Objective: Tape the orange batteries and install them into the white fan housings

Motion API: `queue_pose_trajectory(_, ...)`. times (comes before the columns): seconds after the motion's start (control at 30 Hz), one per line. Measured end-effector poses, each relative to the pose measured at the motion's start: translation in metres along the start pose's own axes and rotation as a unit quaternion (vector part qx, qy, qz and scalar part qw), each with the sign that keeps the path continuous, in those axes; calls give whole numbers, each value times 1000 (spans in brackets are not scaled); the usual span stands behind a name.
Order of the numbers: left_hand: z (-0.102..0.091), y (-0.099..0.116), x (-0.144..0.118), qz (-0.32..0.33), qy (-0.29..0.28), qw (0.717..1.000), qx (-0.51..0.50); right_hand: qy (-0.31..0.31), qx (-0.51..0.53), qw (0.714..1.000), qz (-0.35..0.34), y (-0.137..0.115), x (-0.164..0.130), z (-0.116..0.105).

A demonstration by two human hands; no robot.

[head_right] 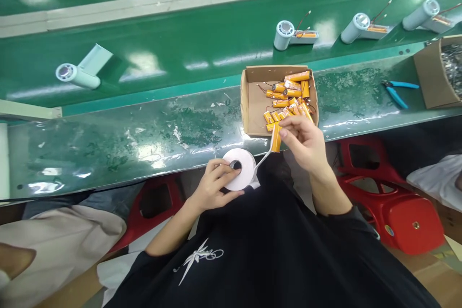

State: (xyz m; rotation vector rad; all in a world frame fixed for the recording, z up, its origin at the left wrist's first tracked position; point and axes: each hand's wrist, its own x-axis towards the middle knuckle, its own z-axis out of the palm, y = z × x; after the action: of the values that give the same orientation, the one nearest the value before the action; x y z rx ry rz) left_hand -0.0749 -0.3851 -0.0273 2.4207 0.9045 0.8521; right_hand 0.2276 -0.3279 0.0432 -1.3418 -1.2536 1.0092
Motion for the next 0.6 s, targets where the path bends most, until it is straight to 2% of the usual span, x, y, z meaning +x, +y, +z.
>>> queue_pose_trajectory(0.1, 10, 5, 1, 7, 7, 1000, -6, 35, -180, 983, -20, 13, -13, -7)
queue_pose_trajectory(0.17, 16, 6, 4, 21, 9, 1000, -12, 28, -247, 969, -21, 19, -19, -8)
queue_pose_trajectory(0.27, 20, 4, 7, 35, -5, 999, -15, -24, -240, 971, -5, 23, -23, -10)
queue_pose_trajectory(0.37, 14, 0, 5, 38, -21, 999, -11, -51, -197, 979, 15, 22, -25, -20)
queue_pose_trajectory(0.47, 2, 0, 1, 28, 3, 999, 25, -70, -191, 978, 53, 21, -27, -34)
queue_pose_trajectory(0.6, -14, 11, -3, 30, 30, 997, 70, -126, -170, 966, 146, 31, -37, -47)
